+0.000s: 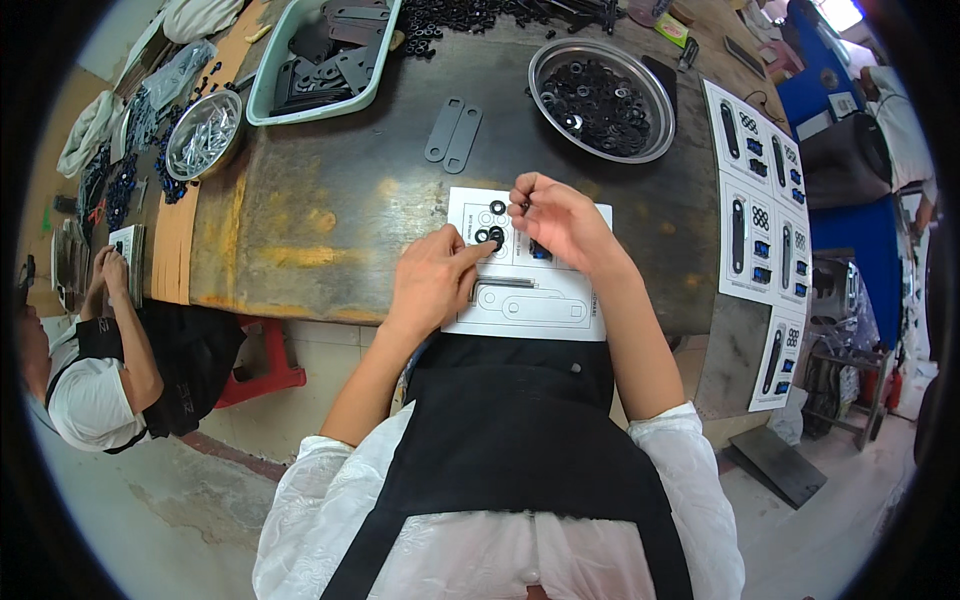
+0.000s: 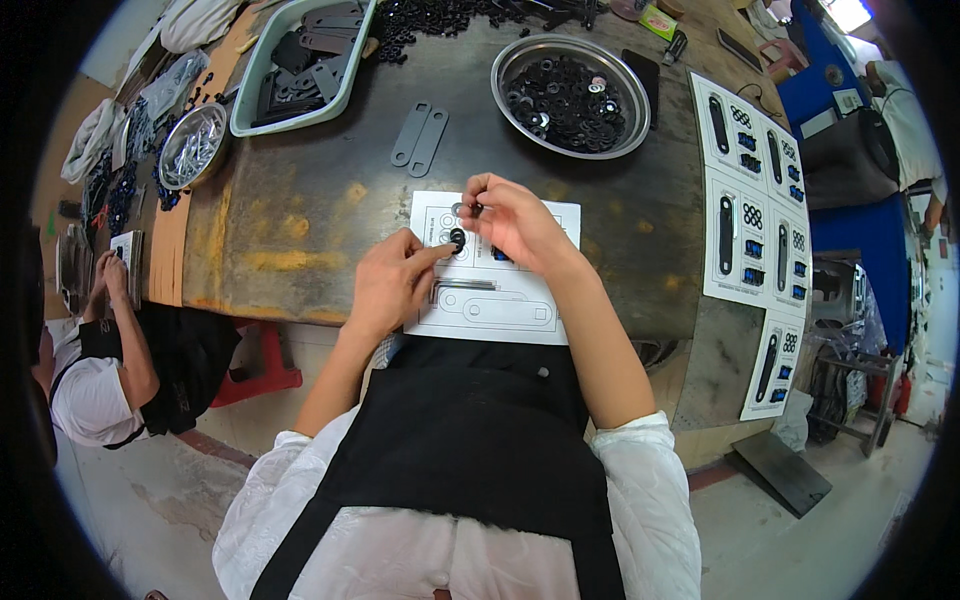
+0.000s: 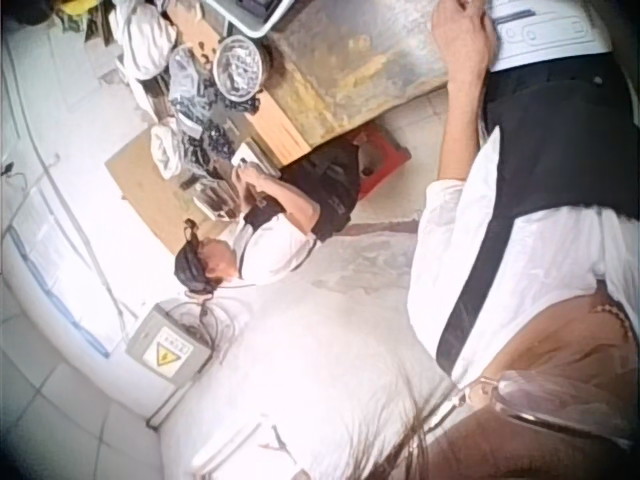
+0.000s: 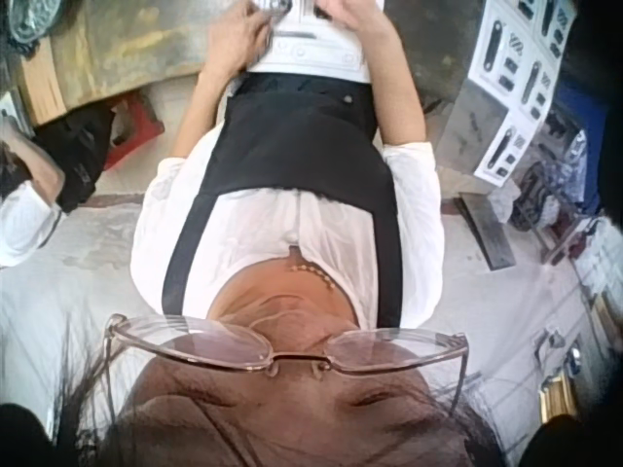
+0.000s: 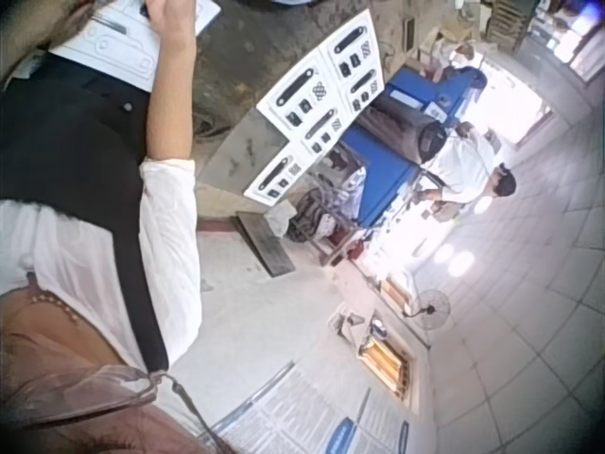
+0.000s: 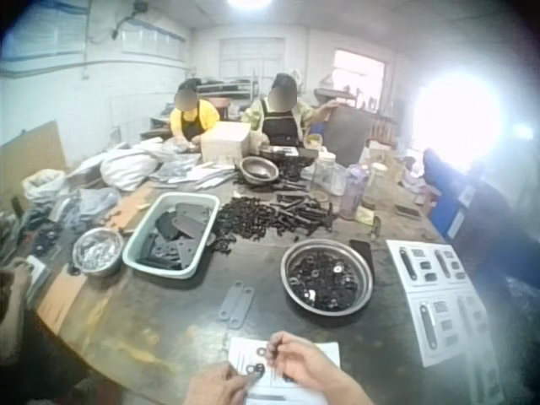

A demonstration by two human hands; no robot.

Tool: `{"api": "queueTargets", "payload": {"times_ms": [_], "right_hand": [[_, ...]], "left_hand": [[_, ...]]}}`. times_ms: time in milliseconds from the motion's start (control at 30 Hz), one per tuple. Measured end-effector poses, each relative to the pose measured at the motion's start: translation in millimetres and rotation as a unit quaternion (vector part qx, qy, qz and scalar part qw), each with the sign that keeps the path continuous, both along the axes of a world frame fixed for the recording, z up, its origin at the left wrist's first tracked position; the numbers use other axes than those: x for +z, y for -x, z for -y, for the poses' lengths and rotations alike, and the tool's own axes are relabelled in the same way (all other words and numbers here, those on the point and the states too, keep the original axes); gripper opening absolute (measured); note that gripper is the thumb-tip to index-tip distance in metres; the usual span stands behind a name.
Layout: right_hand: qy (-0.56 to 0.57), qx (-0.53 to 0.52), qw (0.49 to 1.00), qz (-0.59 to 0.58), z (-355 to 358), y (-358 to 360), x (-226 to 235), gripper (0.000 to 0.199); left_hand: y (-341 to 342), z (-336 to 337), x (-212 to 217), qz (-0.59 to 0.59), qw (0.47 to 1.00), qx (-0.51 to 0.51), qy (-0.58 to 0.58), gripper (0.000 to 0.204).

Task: The person assembles door lock components by hand, placing washers, blue plastic pieces, and metal handles onto printed cardboard backings. The person repeatedly picks parts from bowls and trays, arranges them on the backings, and moves completed units aside.

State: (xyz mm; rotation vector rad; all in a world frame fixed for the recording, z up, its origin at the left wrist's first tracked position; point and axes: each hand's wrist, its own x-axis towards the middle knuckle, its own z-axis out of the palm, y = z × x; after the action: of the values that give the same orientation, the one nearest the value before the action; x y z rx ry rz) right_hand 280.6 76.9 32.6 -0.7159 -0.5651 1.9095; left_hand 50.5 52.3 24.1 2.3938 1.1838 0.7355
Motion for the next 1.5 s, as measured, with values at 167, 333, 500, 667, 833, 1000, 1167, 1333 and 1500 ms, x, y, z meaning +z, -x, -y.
{"api": "queueTargets", "payload": {"times_ms": [167,333,500,667,833,1000,1167,1333,1500], "right_hand": [[-0.143,-0.022,0.943,0.298,34.8,4.6,-23.2,0.029],[-0.241,-0.104,0.66,0.704,61.3,37.3,-10.1,0.027],[-0.233,-0.035,0.609,0.757,72.6,38.2,-5.2,0.025],[-0.26,-0.059,0.593,0.76,85.5,40.5,-11.6,0.023],[-0.275,-0.095,0.6,0.745,80.2,40.7,-18.0,0.023],[-0.258,-0.072,0.586,0.765,66.9,40.8,-14.1,0.022],[-0.262,-0.088,0.584,0.763,67.9,38.0,-16.8,0.022],[-0.243,-0.113,0.584,0.766,55.2,33.2,-8.4,0.022],[-0.204,-0.085,0.596,0.772,48.6,30.0,3.6,0.025]], "left_hand": [[9.7,-1.2,-9.6,-0.025,0.999,-0.011,-0.022,0.027],[7.0,-2.1,-9.9,-0.032,0.999,-0.001,-0.041,0.028],[6.1,-2.4,-9.5,-0.043,0.998,0.008,-0.037,0.03],[6.1,-0.9,-14.8,-0.034,0.999,0.009,-0.035,0.031],[5.4,-2.4,-16.3,-0.026,0.999,0.023,-0.02,0.032],[2.2,-11.9,-16.8,-0.031,0.999,0.017,-0.033,0.033],[0.9,-14.7,-15.1,-0.033,0.999,0.007,-0.027,0.034],[-11.6,-37.2,-12.6,-0.035,0.997,-0.002,-0.063,0.038],[-6.5,-45.7,-11.0,-0.063,0.993,-0.027,-0.098,0.041]]}}
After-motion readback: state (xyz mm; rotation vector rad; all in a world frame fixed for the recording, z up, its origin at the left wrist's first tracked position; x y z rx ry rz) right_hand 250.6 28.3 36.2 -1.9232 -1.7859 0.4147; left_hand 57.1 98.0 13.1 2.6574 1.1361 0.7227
